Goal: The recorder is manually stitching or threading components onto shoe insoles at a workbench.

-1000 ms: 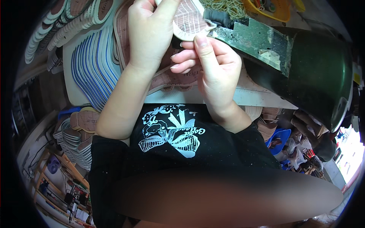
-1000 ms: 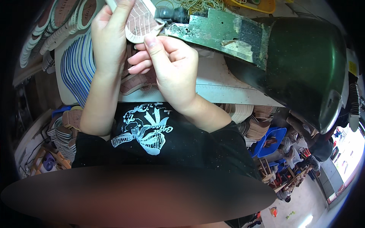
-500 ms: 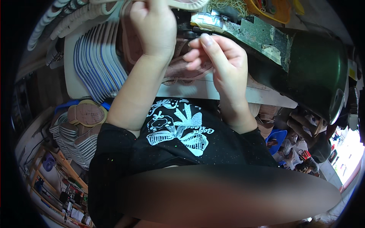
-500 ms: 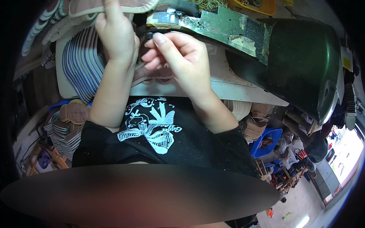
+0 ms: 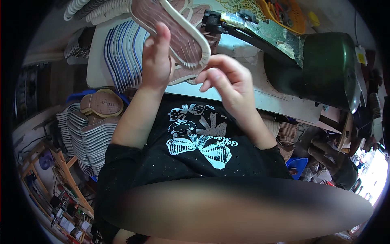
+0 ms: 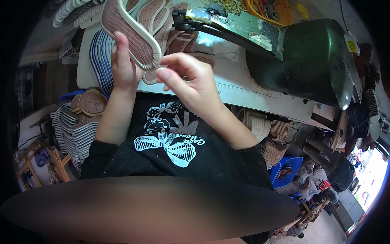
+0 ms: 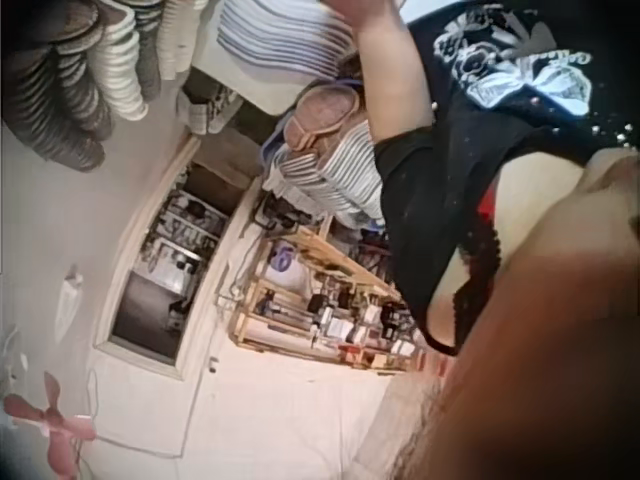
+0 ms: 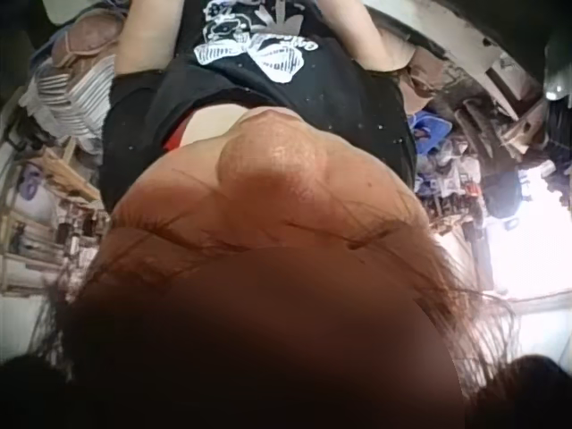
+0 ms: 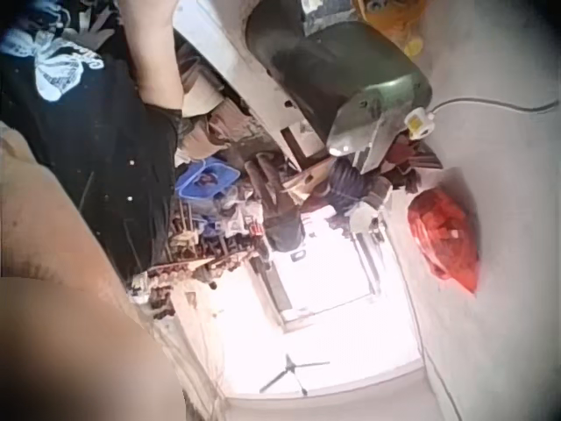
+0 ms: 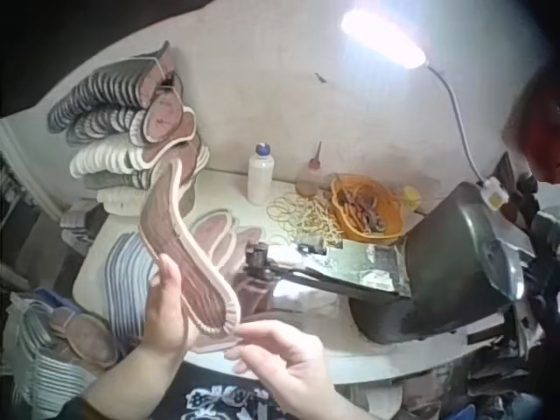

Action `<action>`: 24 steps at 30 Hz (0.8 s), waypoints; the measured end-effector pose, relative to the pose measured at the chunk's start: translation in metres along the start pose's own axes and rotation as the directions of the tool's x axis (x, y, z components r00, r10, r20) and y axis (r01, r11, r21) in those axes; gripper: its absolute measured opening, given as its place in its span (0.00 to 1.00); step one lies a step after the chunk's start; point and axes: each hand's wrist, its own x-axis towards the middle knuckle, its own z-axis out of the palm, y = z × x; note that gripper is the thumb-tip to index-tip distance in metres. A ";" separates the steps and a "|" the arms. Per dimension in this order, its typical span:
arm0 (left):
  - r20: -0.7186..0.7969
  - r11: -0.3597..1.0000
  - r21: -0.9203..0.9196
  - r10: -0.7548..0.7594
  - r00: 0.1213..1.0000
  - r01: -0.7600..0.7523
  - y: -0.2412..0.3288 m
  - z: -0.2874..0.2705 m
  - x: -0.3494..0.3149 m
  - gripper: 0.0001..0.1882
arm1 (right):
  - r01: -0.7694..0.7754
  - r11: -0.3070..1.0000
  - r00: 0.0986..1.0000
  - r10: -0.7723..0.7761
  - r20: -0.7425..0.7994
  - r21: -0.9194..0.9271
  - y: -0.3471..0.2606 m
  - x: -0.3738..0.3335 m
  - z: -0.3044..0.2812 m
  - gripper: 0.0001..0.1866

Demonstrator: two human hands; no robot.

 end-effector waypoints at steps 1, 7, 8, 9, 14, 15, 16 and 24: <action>0.029 0.981 0.165 -0.105 0.994 0.098 0.004 -0.006 -0.009 0.27 | -0.043 0.994 0.997 0.049 0.064 -0.104 0.001 0.000 0.000 0.09; -0.171 0.983 0.108 -0.130 0.977 0.150 0.000 -0.033 -0.026 0.33 | -0.068 0.970 0.998 0.063 -0.030 -0.235 -0.004 -0.015 -0.003 0.10; -0.026 0.858 0.495 -0.141 0.990 0.136 -0.003 -0.039 -0.023 0.35 | -0.033 0.954 0.998 0.016 -0.058 -0.299 -0.009 -0.016 -0.009 0.11; 0.102 0.602 0.797 -0.209 0.973 0.046 -0.006 -0.044 -0.020 0.37 | 0.018 0.953 0.996 -0.045 -0.082 -0.302 -0.013 -0.015 -0.011 0.11; 0.204 0.325 0.932 -0.099 0.974 -0.162 -0.040 -0.035 -0.036 0.28 | 0.046 0.978 0.968 -0.093 -0.235 -0.202 -0.031 -0.021 -0.020 0.11; 0.212 0.151 0.971 -0.180 0.961 -0.186 -0.045 -0.034 -0.041 0.24 | 0.060 0.978 0.966 -0.107 -0.233 -0.200 -0.030 -0.026 -0.027 0.12; 0.206 0.095 0.977 -0.172 0.963 -0.192 -0.048 -0.031 -0.046 0.24 | 0.091 0.986 0.968 -0.120 -0.220 -0.139 -0.033 -0.029 -0.031 0.12; 0.301 0.201 0.945 -0.228 0.926 -0.258 -0.027 -0.036 -0.050 0.15 | 0.177 0.984 0.976 -0.170 -0.137 0.035 -0.037 -0.031 -0.048 0.13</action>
